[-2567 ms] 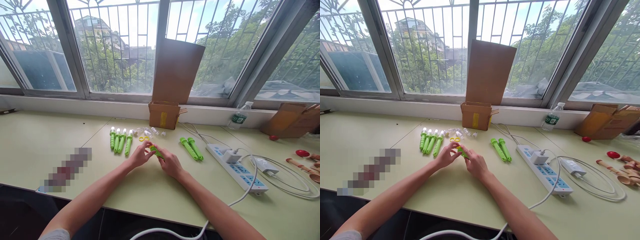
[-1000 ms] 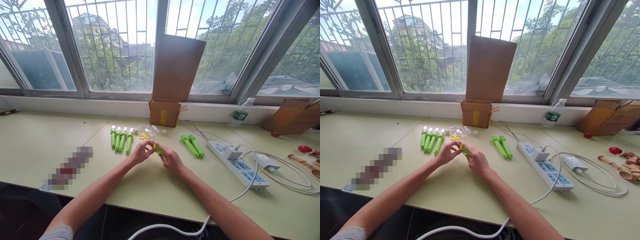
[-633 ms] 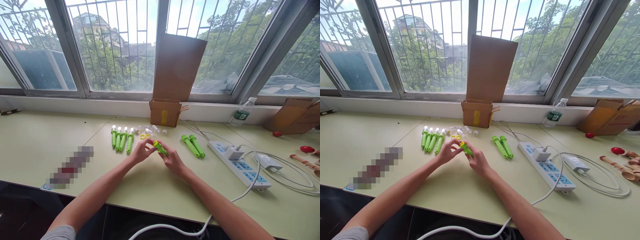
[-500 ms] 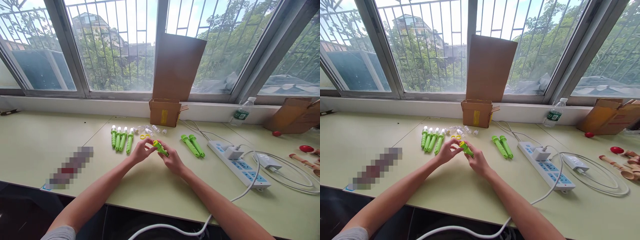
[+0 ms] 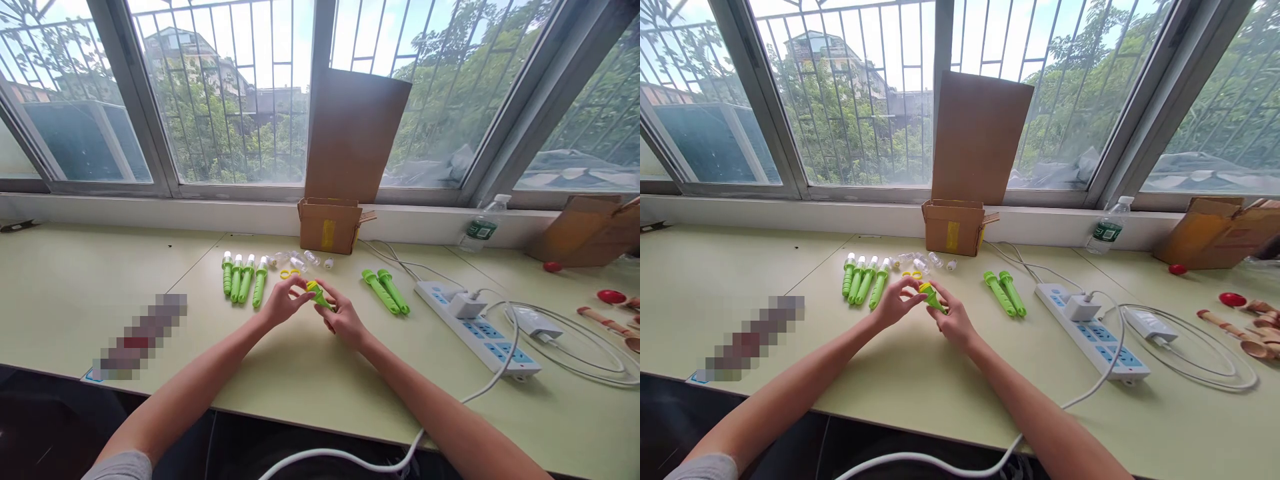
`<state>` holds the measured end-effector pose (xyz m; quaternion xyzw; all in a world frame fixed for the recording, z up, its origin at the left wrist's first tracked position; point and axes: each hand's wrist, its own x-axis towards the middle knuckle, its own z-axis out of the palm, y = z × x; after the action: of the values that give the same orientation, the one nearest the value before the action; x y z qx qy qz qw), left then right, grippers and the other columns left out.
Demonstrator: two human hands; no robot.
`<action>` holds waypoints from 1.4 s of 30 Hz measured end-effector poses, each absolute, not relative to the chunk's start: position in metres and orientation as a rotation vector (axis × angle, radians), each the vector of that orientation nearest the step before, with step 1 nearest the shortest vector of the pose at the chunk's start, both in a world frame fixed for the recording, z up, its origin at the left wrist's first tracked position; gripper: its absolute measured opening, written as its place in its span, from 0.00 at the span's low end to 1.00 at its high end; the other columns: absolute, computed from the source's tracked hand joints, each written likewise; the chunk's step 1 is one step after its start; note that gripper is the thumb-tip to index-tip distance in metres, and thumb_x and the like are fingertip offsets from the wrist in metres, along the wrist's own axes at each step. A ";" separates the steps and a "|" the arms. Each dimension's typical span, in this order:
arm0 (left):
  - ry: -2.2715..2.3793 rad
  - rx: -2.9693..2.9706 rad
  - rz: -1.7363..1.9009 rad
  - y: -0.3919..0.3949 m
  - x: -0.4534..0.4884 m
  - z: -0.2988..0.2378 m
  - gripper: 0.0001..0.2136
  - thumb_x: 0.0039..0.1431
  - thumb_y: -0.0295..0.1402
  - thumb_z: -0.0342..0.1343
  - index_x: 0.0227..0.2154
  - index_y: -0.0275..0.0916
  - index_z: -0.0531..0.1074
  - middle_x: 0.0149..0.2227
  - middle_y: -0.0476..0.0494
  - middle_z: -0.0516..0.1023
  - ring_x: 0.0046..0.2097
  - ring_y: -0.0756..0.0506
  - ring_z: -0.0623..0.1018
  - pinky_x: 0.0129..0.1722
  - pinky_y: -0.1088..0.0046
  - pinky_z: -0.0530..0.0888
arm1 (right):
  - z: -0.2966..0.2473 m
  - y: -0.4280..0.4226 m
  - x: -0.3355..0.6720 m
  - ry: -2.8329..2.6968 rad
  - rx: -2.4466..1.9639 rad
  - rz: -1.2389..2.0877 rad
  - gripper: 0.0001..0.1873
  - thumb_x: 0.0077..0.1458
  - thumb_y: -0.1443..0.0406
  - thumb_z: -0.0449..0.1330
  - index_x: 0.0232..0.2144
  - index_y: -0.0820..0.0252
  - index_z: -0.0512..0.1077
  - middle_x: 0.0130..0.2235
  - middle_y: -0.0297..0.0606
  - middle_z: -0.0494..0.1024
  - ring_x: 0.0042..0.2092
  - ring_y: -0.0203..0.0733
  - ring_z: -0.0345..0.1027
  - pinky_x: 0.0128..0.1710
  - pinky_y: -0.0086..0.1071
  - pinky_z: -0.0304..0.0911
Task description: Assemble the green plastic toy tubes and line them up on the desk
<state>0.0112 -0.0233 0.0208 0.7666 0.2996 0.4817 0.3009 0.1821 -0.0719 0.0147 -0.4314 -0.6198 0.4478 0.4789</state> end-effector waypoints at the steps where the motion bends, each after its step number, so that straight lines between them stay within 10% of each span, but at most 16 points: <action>1: 0.792 2.043 1.283 -0.023 0.011 0.021 0.11 0.54 0.40 0.57 0.33 0.37 0.68 0.37 0.44 0.74 0.42 0.46 0.76 0.36 0.69 0.77 | 0.014 -0.072 0.182 -1.502 -1.049 1.108 0.34 0.51 0.61 0.58 0.60 0.50 0.55 0.29 0.31 0.70 0.16 0.26 0.52 0.13 0.24 0.51; 42: 0.783 1.919 1.235 -0.024 0.016 0.018 0.14 0.52 0.42 0.58 0.32 0.37 0.66 0.35 0.46 0.72 0.38 0.48 0.74 0.31 0.75 0.75 | 0.017 -0.076 0.184 -1.291 -0.910 1.442 0.36 0.46 0.62 0.58 0.59 0.60 0.57 0.19 0.27 0.66 0.17 0.32 0.57 0.16 0.25 0.54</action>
<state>0.0165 -0.0243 0.0184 0.7431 0.3031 0.4784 0.3565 0.1836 -0.0758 0.0169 -0.3732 -0.5294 0.5913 0.4805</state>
